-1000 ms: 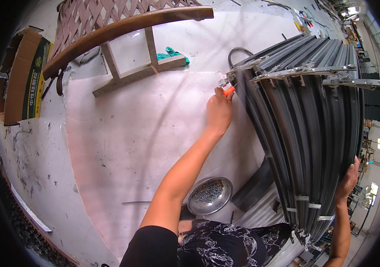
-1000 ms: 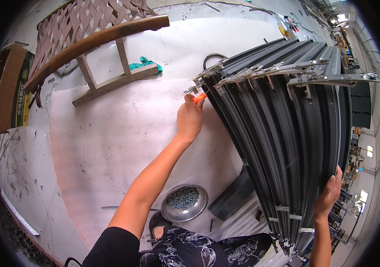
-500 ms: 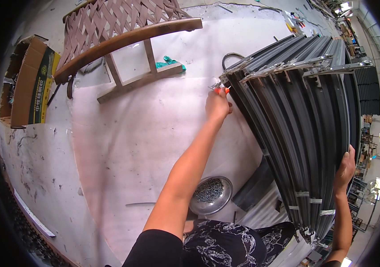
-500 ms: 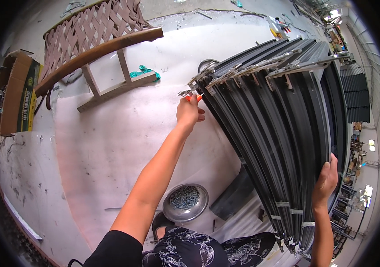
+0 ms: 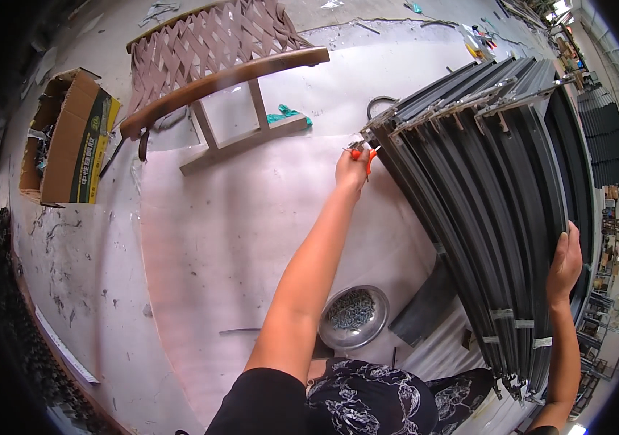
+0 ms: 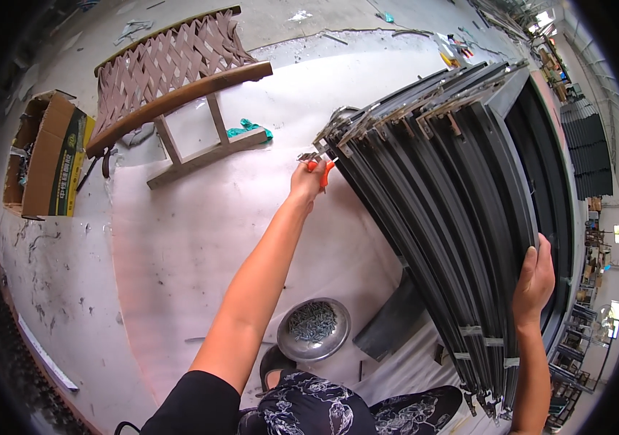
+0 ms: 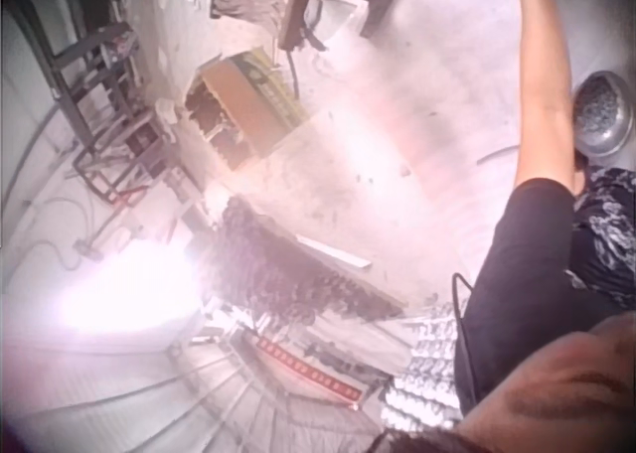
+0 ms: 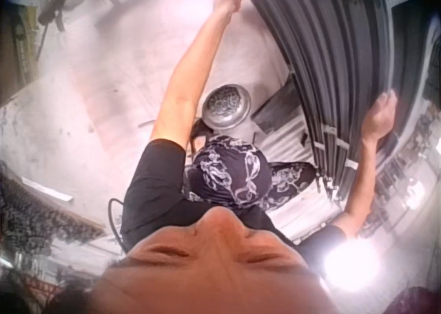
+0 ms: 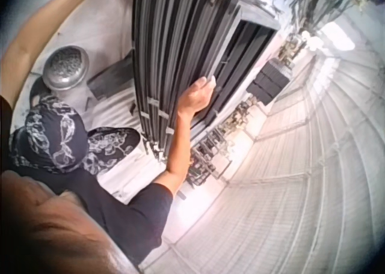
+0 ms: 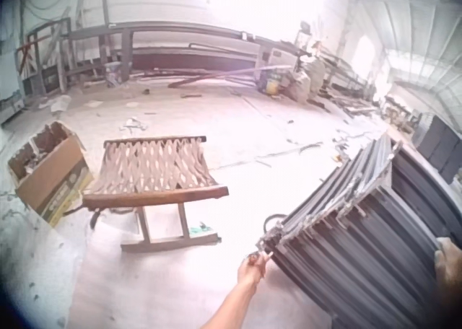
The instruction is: The person attaches hinges to a stack of metal window frames using a small orange-handled tool.
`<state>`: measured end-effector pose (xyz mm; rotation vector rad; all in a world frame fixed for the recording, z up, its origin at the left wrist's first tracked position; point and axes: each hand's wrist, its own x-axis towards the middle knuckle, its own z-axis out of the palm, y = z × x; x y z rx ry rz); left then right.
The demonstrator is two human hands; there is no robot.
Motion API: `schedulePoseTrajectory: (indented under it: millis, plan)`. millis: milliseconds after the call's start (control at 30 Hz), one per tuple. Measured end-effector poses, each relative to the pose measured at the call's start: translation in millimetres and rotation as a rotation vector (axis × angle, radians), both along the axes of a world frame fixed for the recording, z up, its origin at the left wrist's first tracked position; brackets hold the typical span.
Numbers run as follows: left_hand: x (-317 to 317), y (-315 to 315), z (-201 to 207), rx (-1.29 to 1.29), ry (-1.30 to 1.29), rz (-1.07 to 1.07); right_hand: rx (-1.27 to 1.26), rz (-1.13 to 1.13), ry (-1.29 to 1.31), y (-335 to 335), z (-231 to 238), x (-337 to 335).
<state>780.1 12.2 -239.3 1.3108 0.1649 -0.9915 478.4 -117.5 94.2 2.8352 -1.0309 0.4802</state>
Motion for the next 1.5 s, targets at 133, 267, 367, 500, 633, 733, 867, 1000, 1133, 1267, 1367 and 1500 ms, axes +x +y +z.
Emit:
schedulePoseTrajectory:
  millis: [133,267,367,500,633,733,867,1000,1133,1267,1367,1500]
  plan:
    - [-14,1,-4,0.04,-0.241,0.105,0.026,-0.079,0.051,-2,0,-2]
    - [-27,-3,17,0.172,-0.313,0.246,0.007,-0.033,0.04,-3,0,-1]
    - [-27,-4,12,0.193,-0.378,0.273,0.007,-0.019,0.024,-2,-1,-1]
    - [-24,-9,16,0.001,-0.102,0.255,0.027,0.007,0.013,-3,-2,-3]
    - [-18,-10,2,-0.055,0.019,0.222,0.059,-0.02,0.013,2,1,4]
    - [-9,-9,-3,-0.117,0.122,0.174,0.061,-0.042,0.008,-1,-1,2]
    - [2,-4,2,-0.16,0.251,0.095,0.107,-0.093,0.012,-1,1,3]
    - [9,-7,8,-0.103,0.287,0.061,0.121,-0.117,0.022,-1,2,2]
    - [19,-11,7,-0.043,0.335,0.029,0.086,-0.061,0.02,-3,1,3]
    - [25,-14,-4,-0.062,0.399,0.004,0.063,-0.032,0.002,0,-1,6]
    - [25,-15,-2,-0.049,0.395,0.024,0.046,-0.061,0.006,2,-2,7]
    - [15,-16,17,0.003,0.346,0.072,0.007,-0.041,0.02,-5,-1,-2]
